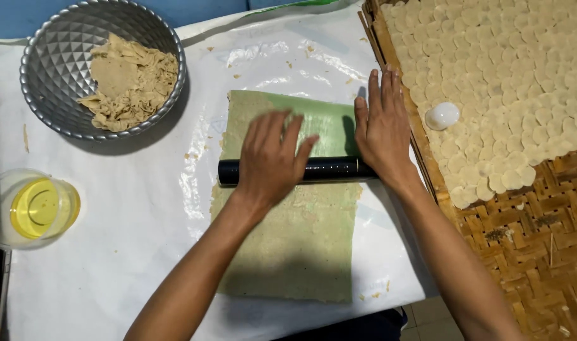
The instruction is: Flattening dough on a plastic sheet using a rolling tool to prepare layers for crackers.
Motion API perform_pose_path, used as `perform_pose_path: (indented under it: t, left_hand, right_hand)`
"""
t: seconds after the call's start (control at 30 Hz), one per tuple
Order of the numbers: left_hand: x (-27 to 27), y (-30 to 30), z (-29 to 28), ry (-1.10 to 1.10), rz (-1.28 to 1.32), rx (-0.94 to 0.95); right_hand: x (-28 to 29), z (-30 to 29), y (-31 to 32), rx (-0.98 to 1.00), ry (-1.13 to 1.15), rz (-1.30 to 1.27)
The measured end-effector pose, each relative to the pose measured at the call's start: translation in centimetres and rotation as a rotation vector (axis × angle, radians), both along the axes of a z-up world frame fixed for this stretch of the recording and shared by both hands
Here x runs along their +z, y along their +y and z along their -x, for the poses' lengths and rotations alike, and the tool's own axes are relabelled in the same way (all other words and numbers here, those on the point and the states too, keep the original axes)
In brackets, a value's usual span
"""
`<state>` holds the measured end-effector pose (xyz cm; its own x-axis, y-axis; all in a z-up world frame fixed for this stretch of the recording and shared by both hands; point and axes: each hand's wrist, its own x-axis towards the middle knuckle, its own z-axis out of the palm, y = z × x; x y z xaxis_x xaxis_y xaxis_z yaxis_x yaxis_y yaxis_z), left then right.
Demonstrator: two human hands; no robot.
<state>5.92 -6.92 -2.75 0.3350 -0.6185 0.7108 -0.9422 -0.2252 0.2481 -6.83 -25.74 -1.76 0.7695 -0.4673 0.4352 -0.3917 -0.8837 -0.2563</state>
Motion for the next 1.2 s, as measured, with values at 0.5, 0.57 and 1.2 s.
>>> perform_pose_path:
  t: [0.5,0.57,1.2]
  left_hand:
    - [1.9,6.9,4.0,0.003,-0.486,-0.161]
    - [2.1,7.7,5.4,0.014,-0.491,-0.146]
    - [1.8,-2.5,-2.8,0.299,-0.822,-0.016]
  right_hand:
    - [4.5,8.8,6.3,0.255,-0.180,-0.096]
    - [4.1,10.5,9.5,0.245,-0.084,-0.106]
    - [1.6,0.7,1.8,0.110,0.504,-0.196]
